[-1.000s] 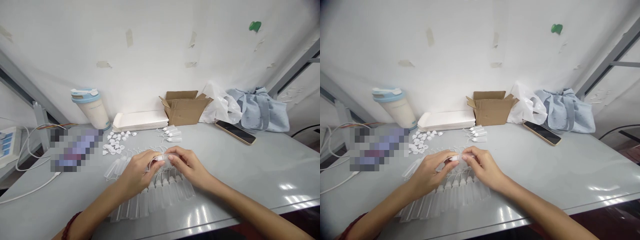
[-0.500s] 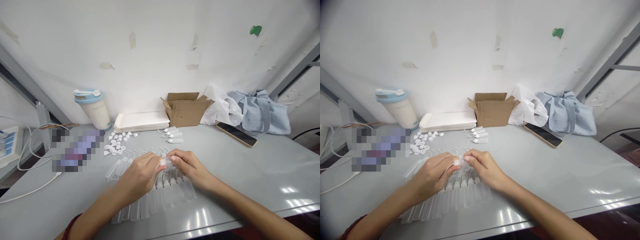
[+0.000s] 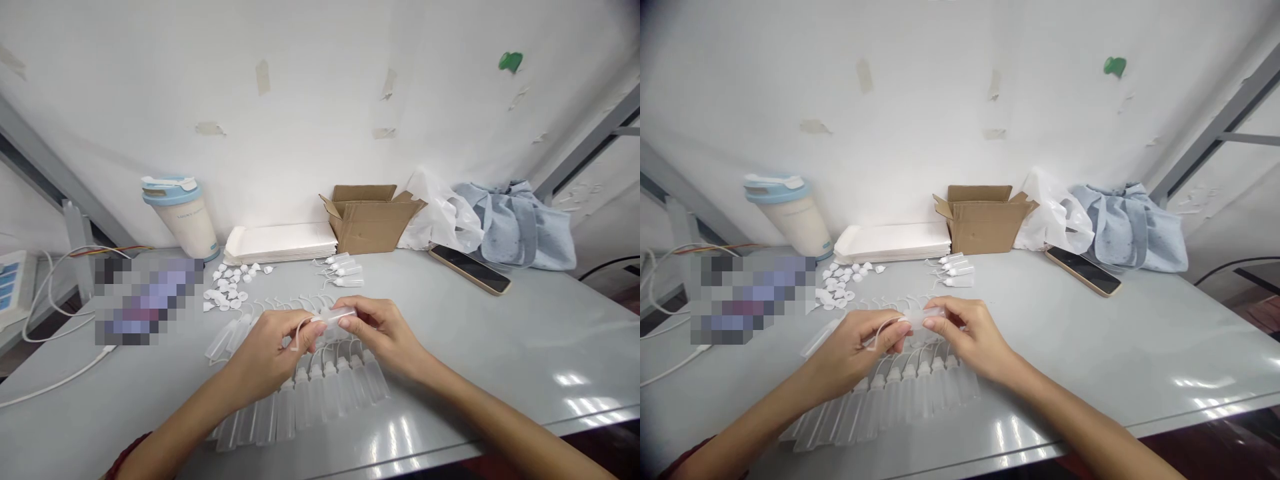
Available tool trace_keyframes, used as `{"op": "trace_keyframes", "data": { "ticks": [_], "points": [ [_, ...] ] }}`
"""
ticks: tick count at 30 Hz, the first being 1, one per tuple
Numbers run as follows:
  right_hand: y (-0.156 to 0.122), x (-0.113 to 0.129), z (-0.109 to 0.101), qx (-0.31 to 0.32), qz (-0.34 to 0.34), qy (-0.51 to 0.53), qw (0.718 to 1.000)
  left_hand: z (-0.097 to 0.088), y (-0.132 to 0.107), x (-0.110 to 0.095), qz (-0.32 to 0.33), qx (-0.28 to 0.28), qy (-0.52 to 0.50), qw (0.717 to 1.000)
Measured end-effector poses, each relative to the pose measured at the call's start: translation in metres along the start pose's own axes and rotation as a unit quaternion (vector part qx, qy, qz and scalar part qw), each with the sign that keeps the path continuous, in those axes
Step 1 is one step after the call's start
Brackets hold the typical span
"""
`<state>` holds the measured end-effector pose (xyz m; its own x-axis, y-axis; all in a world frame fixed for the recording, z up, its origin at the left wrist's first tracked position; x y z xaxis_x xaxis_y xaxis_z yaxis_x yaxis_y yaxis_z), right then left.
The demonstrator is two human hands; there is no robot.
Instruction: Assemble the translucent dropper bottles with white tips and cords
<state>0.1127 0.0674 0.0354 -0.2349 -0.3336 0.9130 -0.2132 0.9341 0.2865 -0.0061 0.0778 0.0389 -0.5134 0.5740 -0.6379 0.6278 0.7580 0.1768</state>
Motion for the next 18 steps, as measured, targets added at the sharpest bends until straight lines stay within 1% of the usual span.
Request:
{"op": "trace_keyframes", "data": {
  "ticks": [3,8,10,12,14,16,18],
  "points": [
    [0.000,-0.009,0.002,0.020,0.057,0.060,0.996,0.000,-0.001,-0.003,0.028,-0.025,0.032,0.999],
    [0.001,-0.026,0.006,0.029,0.130,0.132,0.982,-0.001,-0.006,-0.013,0.128,-0.092,0.119,0.980],
    [0.002,-0.031,0.008,0.032,0.150,0.148,0.977,0.001,-0.005,-0.014,0.138,-0.092,0.129,0.978],
    [0.003,-0.032,0.009,0.034,0.154,0.149,0.976,0.001,-0.002,-0.009,0.115,-0.070,0.121,0.984],
    [0.005,-0.032,0.006,0.020,0.146,0.141,0.979,-0.002,0.003,0.001,0.067,-0.040,0.101,0.992],
    [0.008,-0.033,-0.006,-0.024,0.129,0.131,0.983,-0.010,0.008,0.017,0.013,-0.025,0.087,0.996],
    [0.011,-0.036,-0.025,-0.088,0.103,0.119,0.984,-0.026,0.011,0.038,-0.025,-0.045,0.115,0.992]
  ]
}}
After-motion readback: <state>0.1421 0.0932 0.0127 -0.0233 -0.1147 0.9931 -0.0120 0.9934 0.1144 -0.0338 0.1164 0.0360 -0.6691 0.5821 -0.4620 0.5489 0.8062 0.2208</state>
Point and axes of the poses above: each hand's wrist, its own y-axis towards the middle knuckle, its own z-axis out of the palm, x = y × z, the point moved 9 cm from there along y, towards the middle knuckle, and after that the axes turned 6 degrees about y, right-handed, at the moved point
